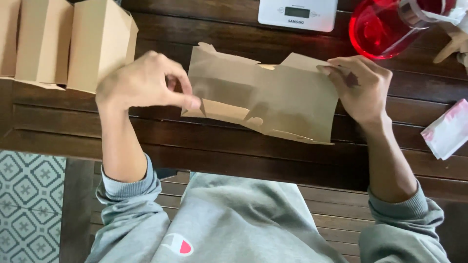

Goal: Assembling a cardboard packaging box by folding along pre-scored lines and interlocking tabs on a wooden table.

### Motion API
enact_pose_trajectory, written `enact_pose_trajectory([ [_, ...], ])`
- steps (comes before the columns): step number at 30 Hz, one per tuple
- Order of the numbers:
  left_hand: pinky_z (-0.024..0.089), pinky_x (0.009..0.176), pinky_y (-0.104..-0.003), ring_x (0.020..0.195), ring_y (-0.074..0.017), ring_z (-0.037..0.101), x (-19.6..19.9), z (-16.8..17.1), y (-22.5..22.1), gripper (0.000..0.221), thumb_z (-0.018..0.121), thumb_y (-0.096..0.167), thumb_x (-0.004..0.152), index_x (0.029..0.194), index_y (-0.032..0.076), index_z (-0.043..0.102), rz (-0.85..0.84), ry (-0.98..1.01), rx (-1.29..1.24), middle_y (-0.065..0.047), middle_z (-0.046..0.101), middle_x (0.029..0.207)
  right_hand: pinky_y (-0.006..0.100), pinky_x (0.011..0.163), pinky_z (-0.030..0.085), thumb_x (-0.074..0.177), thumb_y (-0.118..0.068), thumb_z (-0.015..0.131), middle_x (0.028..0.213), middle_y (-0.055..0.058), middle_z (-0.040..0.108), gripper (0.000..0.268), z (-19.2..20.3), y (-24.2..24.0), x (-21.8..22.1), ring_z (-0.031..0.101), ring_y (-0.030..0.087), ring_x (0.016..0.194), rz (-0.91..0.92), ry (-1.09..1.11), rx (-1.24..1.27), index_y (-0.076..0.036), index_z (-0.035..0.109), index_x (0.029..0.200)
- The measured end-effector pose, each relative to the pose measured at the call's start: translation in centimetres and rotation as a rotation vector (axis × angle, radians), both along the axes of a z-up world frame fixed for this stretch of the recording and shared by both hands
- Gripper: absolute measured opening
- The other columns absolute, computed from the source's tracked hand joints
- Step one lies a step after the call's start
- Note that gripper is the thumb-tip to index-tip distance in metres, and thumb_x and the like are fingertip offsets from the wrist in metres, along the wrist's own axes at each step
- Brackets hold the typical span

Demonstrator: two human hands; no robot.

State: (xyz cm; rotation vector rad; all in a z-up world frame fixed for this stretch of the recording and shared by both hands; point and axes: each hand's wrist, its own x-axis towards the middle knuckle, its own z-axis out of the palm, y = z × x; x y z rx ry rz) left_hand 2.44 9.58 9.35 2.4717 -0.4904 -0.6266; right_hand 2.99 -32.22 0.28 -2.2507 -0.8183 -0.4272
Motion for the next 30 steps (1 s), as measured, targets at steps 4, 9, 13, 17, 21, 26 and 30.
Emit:
enact_pose_trajectory([
  [4,0.051,0.074,-0.029,0.081,-0.0121,0.067,-0.2,1.8,-1.3,0.032,0.089,0.039,0.071,0.093,0.016,0.084,0.055,0.405,0.312,0.007,0.081,0.094,0.032,0.069,0.052,0.107,0.009,0.087,0.102,0.023,0.077,0.010,-0.1,-0.3,0.1,0.064,0.025,0.075,-0.054,-0.012,-0.012,0.012,0.078,0.111],
  [9,0.047,0.071,-0.032,0.075,-0.0144,0.065,-0.1,0.5,-0.8,0.012,0.078,0.030,0.078,0.086,0.022,0.083,-0.023,0.373,0.362,0.008,0.078,0.090,0.034,0.069,0.056,0.106,0.005,0.086,0.103,0.025,0.078,0.012,0.5,0.0,0.5,0.069,0.026,0.077,-0.027,-0.060,-0.035,0.014,0.079,0.109],
  [13,0.047,0.070,-0.031,0.070,-0.0126,0.062,-0.2,-0.5,0.1,0.010,0.072,0.021,0.078,0.082,0.016,0.079,-0.040,0.243,0.159,0.004,0.075,0.079,0.033,0.062,0.055,0.110,0.007,0.079,0.098,0.028,0.078,0.012,0.7,-0.1,0.5,0.072,0.029,0.075,-0.055,-0.157,-0.034,0.019,0.078,0.111],
  [17,0.048,0.065,-0.029,0.065,-0.0109,0.060,-0.7,-1.3,0.3,0.005,0.069,0.012,0.075,0.074,0.011,0.074,-0.098,0.085,-0.066,0.004,0.074,0.072,0.047,0.077,0.063,0.112,0.006,0.072,0.094,0.030,0.079,0.021,1.7,0.3,-0.2,0.079,0.044,0.088,-0.109,-0.380,-0.063,0.020,0.079,0.098],
  [21,0.048,0.072,-0.033,0.082,-0.0144,0.060,-0.7,-1.4,0.1,0.005,0.068,0.013,0.078,0.075,0.014,0.072,-0.154,-0.033,-0.129,0.007,0.076,0.082,0.048,0.076,0.063,0.112,0.002,0.067,0.086,0.028,0.077,0.026,1.1,0.2,-0.9,0.078,0.041,0.081,-0.088,-0.444,-0.076,0.016,0.075,0.092],
  [26,0.048,0.095,-0.040,0.095,-0.0181,0.064,-0.8,-1.2,-1.2,0.011,0.067,0.004,0.077,0.069,0.010,0.069,-0.213,-0.301,-0.221,0.007,0.069,0.067,0.047,0.073,0.061,0.100,-0.005,0.078,0.081,0.019,0.078,0.016,2.6,4.5,-1.7,0.075,0.036,0.077,0.075,-0.356,-0.086,0.004,0.079,0.087],
  [30,0.040,0.098,-0.039,0.101,-0.0151,0.064,-0.6,-2.1,-1.5,0.009,0.069,0.006,0.080,0.074,0.012,0.071,-0.220,-0.304,-0.193,0.008,0.071,0.075,0.039,0.082,0.057,0.099,-0.013,0.079,0.097,0.011,0.078,0.013,6.3,10.1,-3.1,0.073,0.027,0.086,0.143,-0.005,-0.116,-0.002,0.077,0.104],
])
